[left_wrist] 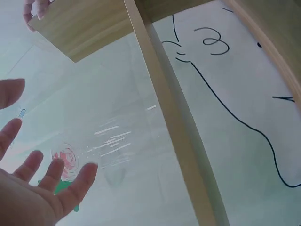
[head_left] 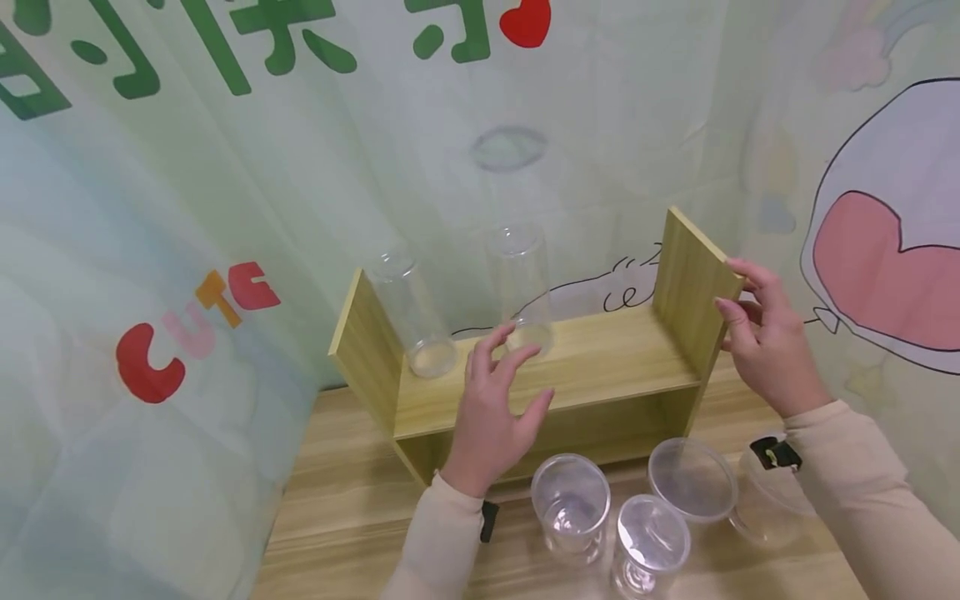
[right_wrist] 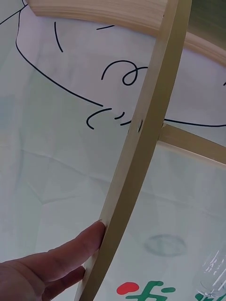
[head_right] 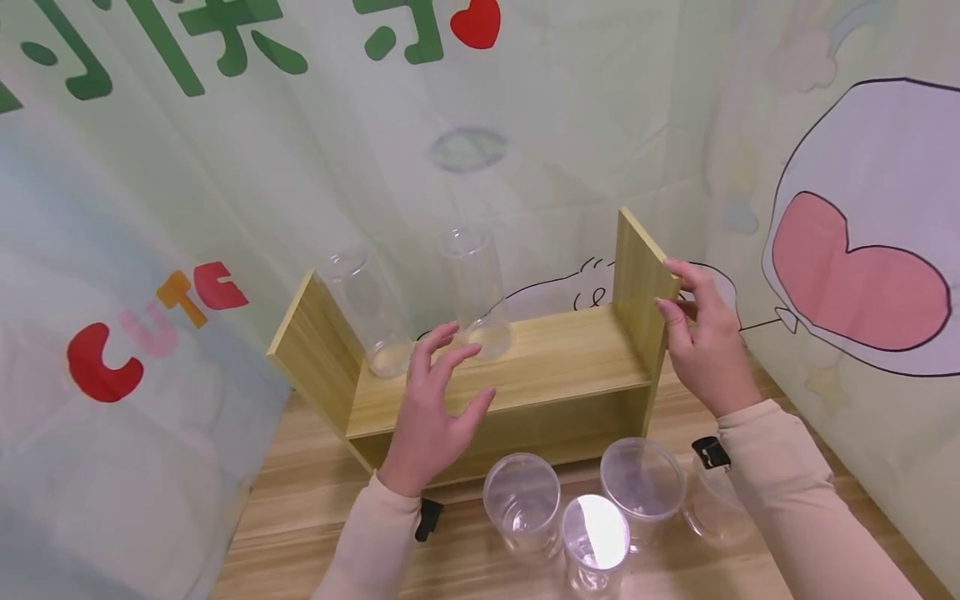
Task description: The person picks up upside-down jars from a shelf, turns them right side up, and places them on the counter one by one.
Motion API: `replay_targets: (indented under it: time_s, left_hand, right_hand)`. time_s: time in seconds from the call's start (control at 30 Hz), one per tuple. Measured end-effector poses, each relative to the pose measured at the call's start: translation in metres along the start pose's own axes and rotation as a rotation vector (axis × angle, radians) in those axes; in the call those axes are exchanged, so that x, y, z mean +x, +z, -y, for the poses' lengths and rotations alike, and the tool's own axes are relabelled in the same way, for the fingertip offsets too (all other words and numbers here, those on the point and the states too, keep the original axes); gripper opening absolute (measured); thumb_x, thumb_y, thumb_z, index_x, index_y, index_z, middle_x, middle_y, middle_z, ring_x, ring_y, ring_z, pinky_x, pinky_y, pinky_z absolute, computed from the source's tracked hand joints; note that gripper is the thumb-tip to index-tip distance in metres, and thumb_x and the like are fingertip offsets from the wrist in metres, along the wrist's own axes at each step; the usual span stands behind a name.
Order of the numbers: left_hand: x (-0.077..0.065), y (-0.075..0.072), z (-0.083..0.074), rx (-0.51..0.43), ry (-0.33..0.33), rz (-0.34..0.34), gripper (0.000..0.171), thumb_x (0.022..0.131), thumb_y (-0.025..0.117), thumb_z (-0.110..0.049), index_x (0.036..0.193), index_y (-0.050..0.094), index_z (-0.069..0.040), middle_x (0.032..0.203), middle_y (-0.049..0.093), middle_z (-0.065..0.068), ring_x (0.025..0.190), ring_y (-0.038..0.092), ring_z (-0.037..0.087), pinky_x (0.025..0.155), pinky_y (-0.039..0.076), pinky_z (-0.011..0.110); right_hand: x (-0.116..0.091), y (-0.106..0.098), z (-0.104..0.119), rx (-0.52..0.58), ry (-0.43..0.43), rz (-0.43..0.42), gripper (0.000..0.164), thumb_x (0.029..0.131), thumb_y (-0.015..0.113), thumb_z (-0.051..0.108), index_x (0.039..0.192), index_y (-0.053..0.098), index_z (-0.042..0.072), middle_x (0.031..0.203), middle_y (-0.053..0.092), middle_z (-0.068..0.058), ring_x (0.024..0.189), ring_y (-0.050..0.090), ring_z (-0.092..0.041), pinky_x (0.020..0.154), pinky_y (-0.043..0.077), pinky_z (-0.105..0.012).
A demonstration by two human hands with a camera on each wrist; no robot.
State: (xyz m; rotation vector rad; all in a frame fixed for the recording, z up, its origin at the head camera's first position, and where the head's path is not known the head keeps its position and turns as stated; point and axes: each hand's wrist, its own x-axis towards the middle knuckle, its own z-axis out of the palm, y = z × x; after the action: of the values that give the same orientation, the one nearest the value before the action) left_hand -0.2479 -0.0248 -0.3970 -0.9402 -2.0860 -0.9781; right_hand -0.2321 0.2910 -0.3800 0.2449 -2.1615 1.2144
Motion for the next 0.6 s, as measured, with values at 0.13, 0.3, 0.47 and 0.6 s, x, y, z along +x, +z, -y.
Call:
replay_targets:
  time_s: [0.13,0.3,0.47,0.6]
  left_hand:
    - [0.012,0.001,0.008,0.066,-0.01,-0.048,0.049,0.08,0.079,-0.011,0.125,0.061,-0.007,0.142,0.043,0.016,0.122,0.045,0.035,0.09,0.047,0.044]
    - [0.027,0.002,0.017,0.063,-0.019,-0.085,0.049,0.08,0.079,-0.008,0.125,0.06,-0.006,0.142,0.042,0.016,0.121,0.045,0.036,0.089,0.048,0.044]
    - [0.04,0.002,0.025,0.085,-0.003,-0.118,0.05,0.08,0.078,-0.006,0.125,0.059,-0.006,0.142,0.041,0.018,0.125,0.043,0.039,0.088,0.049,0.05]
    - [0.058,0.004,0.029,0.093,-0.006,-0.149,0.054,0.08,0.079,-0.009,0.129,0.056,-0.008,0.147,0.034,0.019,0.129,0.037,0.04,0.096,0.043,0.053]
  right_hand:
    - [0.001,0.0,-0.001,-0.008,-0.018,-0.01,0.051,0.102,0.049,0.002,0.15,0.036,0.014,0.127,0.05,-0.027,0.108,0.059,-0.039,0.062,0.05,-0.01]
    - [0.003,0.001,0.0,-0.011,-0.029,-0.013,0.052,0.101,0.049,0.0,0.149,0.037,0.013,0.126,0.051,-0.026,0.107,0.059,-0.038,0.063,0.051,-0.011]
    - [0.002,0.003,0.001,0.006,-0.022,-0.01,0.053,0.1,0.05,-0.001,0.149,0.038,0.013,0.126,0.051,-0.025,0.107,0.06,-0.036,0.064,0.051,-0.011]
    - [-0.002,0.001,-0.001,0.008,-0.02,-0.034,0.052,0.1,0.051,-0.001,0.149,0.04,0.013,0.123,0.052,-0.022,0.102,0.057,-0.001,0.063,0.051,-0.012]
